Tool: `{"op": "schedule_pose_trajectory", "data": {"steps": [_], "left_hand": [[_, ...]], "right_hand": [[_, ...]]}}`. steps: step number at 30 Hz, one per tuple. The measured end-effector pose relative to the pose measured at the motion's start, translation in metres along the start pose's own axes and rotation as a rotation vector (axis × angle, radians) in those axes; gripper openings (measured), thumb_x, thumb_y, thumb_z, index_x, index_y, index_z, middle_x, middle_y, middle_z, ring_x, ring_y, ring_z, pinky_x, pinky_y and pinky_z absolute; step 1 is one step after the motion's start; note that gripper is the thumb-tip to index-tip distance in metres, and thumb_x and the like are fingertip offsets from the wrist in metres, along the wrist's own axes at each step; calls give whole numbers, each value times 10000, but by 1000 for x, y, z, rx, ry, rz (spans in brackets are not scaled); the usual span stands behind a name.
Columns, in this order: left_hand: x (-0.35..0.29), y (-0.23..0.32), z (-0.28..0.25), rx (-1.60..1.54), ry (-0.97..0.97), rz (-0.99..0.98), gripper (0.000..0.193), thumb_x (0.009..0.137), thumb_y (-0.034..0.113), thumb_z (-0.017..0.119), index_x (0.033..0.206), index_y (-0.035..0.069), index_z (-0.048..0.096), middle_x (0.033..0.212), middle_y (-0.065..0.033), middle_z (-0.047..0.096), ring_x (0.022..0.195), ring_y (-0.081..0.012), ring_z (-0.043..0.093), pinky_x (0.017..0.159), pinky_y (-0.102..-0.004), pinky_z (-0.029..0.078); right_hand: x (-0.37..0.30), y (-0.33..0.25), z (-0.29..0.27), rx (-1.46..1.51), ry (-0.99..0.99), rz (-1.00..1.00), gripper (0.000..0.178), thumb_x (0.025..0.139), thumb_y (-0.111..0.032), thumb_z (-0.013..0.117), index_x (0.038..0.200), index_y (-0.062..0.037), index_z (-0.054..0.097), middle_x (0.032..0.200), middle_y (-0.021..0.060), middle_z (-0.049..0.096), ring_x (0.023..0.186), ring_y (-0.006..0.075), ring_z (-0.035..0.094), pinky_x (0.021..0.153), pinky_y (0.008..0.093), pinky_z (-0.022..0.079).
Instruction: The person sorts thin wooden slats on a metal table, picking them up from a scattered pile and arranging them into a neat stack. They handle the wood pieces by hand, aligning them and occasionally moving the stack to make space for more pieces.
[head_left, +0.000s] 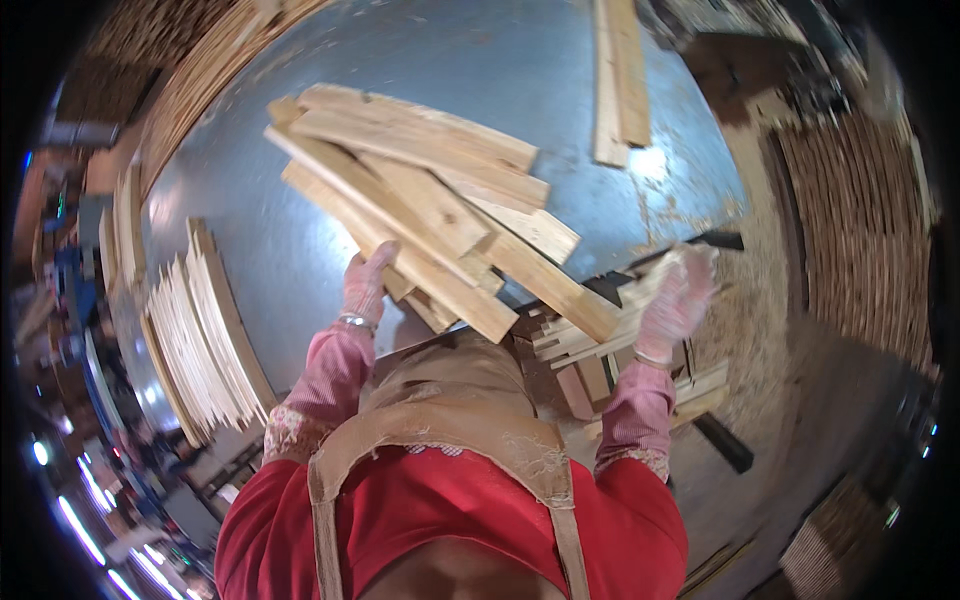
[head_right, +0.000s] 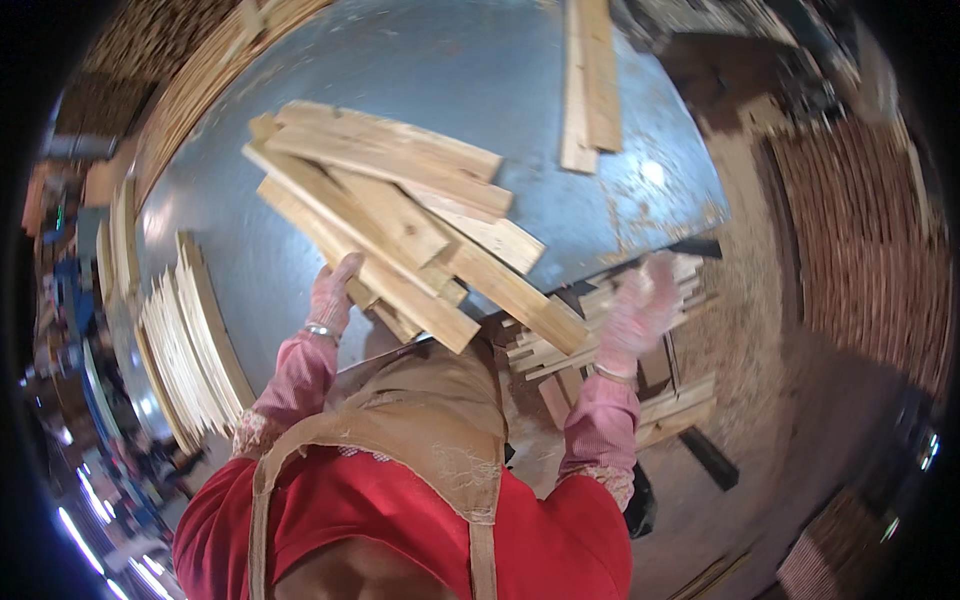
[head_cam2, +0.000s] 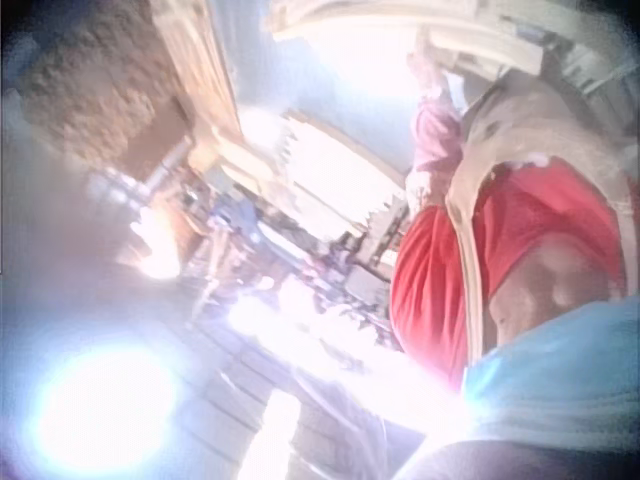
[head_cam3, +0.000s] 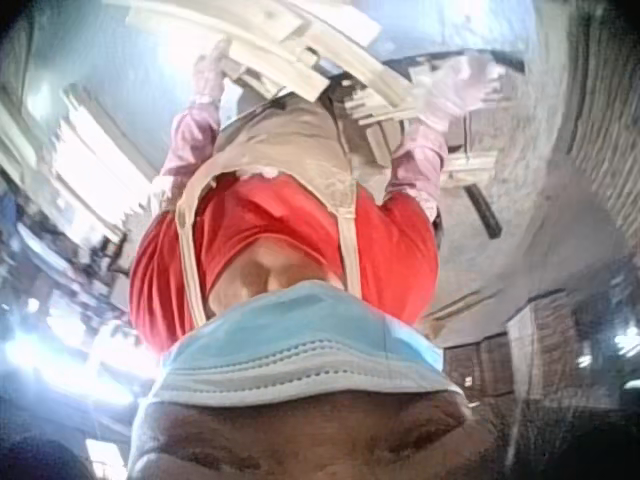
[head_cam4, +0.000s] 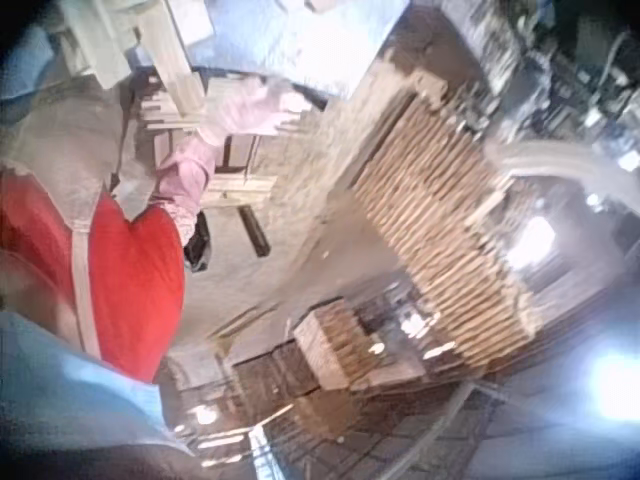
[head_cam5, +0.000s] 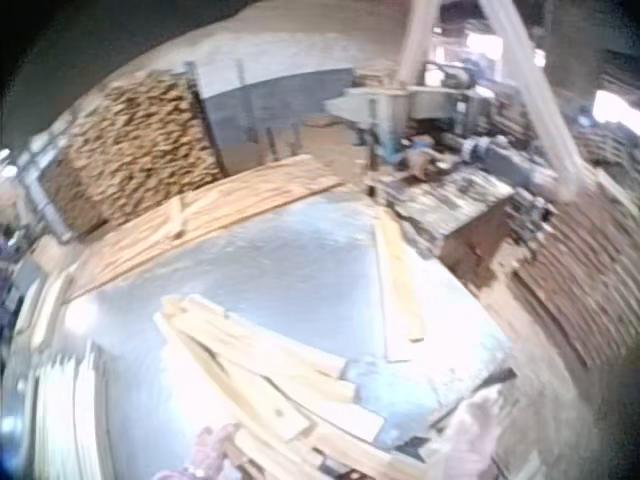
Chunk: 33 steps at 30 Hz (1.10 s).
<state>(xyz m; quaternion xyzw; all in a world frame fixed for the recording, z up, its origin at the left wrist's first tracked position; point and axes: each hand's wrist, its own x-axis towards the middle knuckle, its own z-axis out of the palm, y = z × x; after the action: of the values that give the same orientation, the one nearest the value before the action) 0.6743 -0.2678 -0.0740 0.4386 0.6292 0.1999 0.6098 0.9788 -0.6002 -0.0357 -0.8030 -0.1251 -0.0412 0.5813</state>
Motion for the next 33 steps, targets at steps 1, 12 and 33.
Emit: {"op": "schedule_pose_trajectory", "data": {"steps": [1,12,33], "left_hand": [[4,-4,-5,-45,-26,16,662,849,336,900,1281,-98,648,1095,-166,748,951,-249,711,867,-379,584],[-4,21,-186,808,387,229,395,918,385,742,1099,34,748,861,-177,749,784,-349,713,759,-455,549],[-30,-115,-467,1027,668,338,549,999,441,664,1450,128,648,1511,-169,563,1405,-399,491,1177,-497,406]], "right_hand": [[2,-16,31,-85,-105,-191,493,980,-224,737,1398,14,628,1339,203,681,1278,289,621,1105,418,474],[58,-48,281,-867,-973,-540,668,962,-427,643,1557,-138,548,1538,184,582,1435,403,517,1206,489,413],[-486,-279,431,-223,-2109,-339,550,942,-323,684,1300,71,548,1123,292,735,1097,471,698,1002,495,549]]}}
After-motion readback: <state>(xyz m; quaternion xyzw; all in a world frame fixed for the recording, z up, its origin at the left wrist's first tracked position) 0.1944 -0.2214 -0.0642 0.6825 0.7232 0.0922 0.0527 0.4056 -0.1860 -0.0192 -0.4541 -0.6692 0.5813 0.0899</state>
